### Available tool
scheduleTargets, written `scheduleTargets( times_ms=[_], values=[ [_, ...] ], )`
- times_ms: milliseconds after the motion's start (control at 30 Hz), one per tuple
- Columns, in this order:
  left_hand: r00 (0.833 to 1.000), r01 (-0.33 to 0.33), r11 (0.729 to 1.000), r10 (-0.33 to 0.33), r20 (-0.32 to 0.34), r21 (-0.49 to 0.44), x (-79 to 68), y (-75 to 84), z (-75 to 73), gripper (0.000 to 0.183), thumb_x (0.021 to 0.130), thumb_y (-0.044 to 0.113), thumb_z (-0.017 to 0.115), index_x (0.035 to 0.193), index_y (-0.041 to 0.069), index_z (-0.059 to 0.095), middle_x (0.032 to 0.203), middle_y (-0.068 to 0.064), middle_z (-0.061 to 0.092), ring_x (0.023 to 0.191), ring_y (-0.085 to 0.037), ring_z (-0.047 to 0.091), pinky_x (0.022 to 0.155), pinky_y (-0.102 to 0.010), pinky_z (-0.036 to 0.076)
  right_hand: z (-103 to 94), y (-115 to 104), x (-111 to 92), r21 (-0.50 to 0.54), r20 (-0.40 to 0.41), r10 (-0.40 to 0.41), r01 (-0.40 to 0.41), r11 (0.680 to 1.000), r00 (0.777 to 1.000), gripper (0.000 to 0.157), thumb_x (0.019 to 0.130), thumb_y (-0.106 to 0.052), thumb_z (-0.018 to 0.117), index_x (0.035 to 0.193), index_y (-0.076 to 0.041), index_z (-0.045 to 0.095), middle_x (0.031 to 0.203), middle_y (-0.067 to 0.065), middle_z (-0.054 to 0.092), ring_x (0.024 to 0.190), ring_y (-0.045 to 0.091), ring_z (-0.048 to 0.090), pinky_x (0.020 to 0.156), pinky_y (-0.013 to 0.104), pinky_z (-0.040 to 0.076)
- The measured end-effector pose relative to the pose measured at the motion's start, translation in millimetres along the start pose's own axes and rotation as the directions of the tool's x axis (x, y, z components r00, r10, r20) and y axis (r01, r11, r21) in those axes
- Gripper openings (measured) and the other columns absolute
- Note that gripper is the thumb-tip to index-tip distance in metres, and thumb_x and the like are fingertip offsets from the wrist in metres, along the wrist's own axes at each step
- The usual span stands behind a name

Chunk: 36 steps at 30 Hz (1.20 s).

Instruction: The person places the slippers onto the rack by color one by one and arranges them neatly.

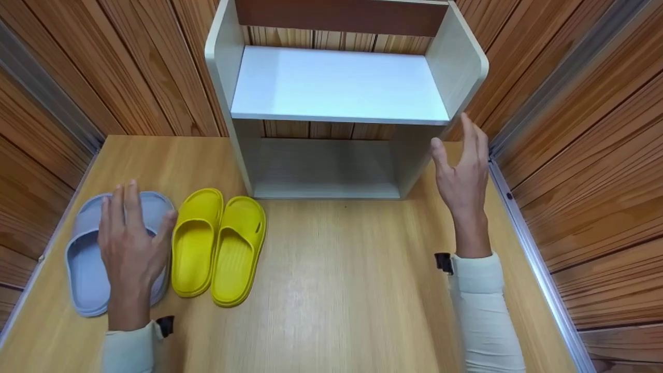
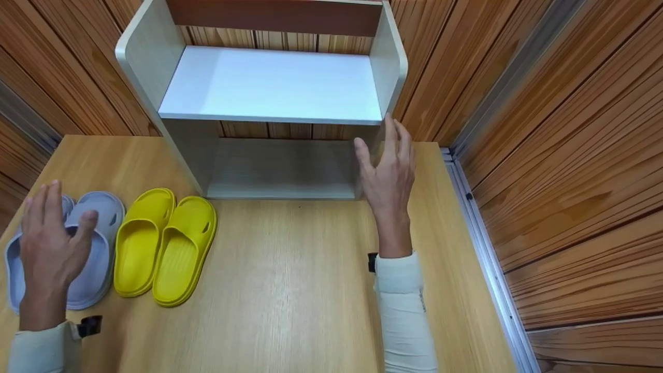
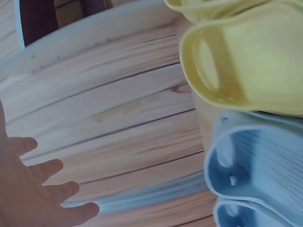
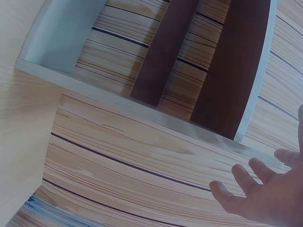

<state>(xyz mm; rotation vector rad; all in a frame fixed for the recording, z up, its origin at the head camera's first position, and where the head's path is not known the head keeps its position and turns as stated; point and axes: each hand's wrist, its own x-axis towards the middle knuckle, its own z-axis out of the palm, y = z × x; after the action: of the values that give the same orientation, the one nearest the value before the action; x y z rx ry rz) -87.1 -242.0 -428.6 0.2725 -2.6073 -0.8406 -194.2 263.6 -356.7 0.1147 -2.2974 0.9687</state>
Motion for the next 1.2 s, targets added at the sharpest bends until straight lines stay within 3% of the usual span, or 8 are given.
scheduleTargets(
  times_ms=[267, 467, 700, 967, 1100, 1200],
  values=[
    [0.977, 0.175, 0.985, -0.174, 0.119, 0.005, -1.4, -25.7, -11.4, 0.085, 0.100, 0.066, 0.036, 0.165, 0.019, 0.006, 0.169, -0.017, 0.002, 0.153, -0.042, -0.004, 0.118, -0.064, -0.003, -1.0, 2.2, 13.1, 0.011, 0.003, 0.023, -0.023, 1.000, 1.000, 0.070, 0.101, -0.037, 0.061, 0.159, -0.009, 0.033, 0.154, 0.016, 0.039, 0.142, 0.028, 0.038, 0.117, 0.043, 0.030],
    [0.960, 0.229, 0.972, -0.236, 0.151, 0.058, -1.9, -45.6, -19.1, 0.083, 0.103, 0.058, 0.038, 0.164, 0.017, 0.001, 0.168, -0.021, -0.001, 0.152, -0.044, -0.005, 0.117, -0.067, -0.002, -5.5, 1.4, 23.7, -0.003, 0.020, 0.103, -0.103, 0.995, 0.994, 0.074, 0.101, -0.044, 0.059, 0.161, -0.016, 0.026, 0.154, 0.011, 0.038, 0.138, 0.022, 0.039, 0.113, 0.040, 0.035],
    [0.939, 0.303, 0.951, -0.308, 0.152, 0.053, -2.8, -68.9, -29.9, 0.083, 0.103, 0.056, 0.038, 0.164, 0.013, 0.000, 0.168, -0.021, -0.005, 0.152, -0.043, -0.009, 0.116, -0.068, -0.003, -3.1, 0.6, 33.0, 0.068, 0.051, 0.185, -0.188, 0.980, 0.981, 0.076, 0.100, -0.047, 0.058, 0.162, -0.019, 0.024, 0.156, 0.007, 0.036, 0.139, 0.021, 0.040, 0.113, 0.040, 0.036],
    [0.922, 0.347, 0.937, -0.349, 0.168, 0.043, -5.6, -91.2, -32.0, 0.086, 0.102, 0.058, 0.038, 0.164, 0.015, -0.003, 0.167, -0.022, -0.009, 0.150, -0.045, -0.015, 0.113, -0.071, -0.006, 3.5, 2.2, 42.4, 0.226, 0.056, 0.162, -0.170, 0.959, 0.985, 0.075, 0.099, -0.036, 0.064, 0.160, -0.012, 0.026, 0.150, 0.010, 0.040, 0.130, 0.024, 0.045, 0.105, 0.036, 0.042],
    [0.901, 0.396, 0.918, -0.394, 0.182, 0.031, -5.6, -100.2, -31.4, 0.087, 0.102, 0.059, 0.039, 0.164, 0.015, -0.004, 0.167, -0.021, -0.011, 0.151, -0.045, -0.015, 0.113, -0.072, -0.005, 5.3, 3.5, 46.9, 0.298, 0.087, 0.179, -0.197, 0.934, 0.980, 0.075, 0.099, -0.031, 0.064, 0.160, -0.012, 0.025, 0.151, 0.011, 0.039, 0.131, 0.025, 0.043, 0.105, 0.041, 0.043],
    [0.866, 0.476, 0.879, -0.462, 0.193, -0.032, -4.4, -108.2, -31.2, 0.085, 0.102, 0.058, 0.038, 0.164, 0.020, -0.006, 0.168, -0.017, -0.013, 0.151, -0.042, -0.013, 0.114, -0.072, -0.001, 7.2, 5.2, 50.7, 0.354, 0.123, 0.213, -0.244, 0.903, 0.969, 0.075, 0.099, -0.029, 0.064, 0.161, -0.013, 0.024, 0.154, 0.012, 0.036, 0.135, 0.027, 0.040, 0.110, 0.043, 0.040]
  ],
)
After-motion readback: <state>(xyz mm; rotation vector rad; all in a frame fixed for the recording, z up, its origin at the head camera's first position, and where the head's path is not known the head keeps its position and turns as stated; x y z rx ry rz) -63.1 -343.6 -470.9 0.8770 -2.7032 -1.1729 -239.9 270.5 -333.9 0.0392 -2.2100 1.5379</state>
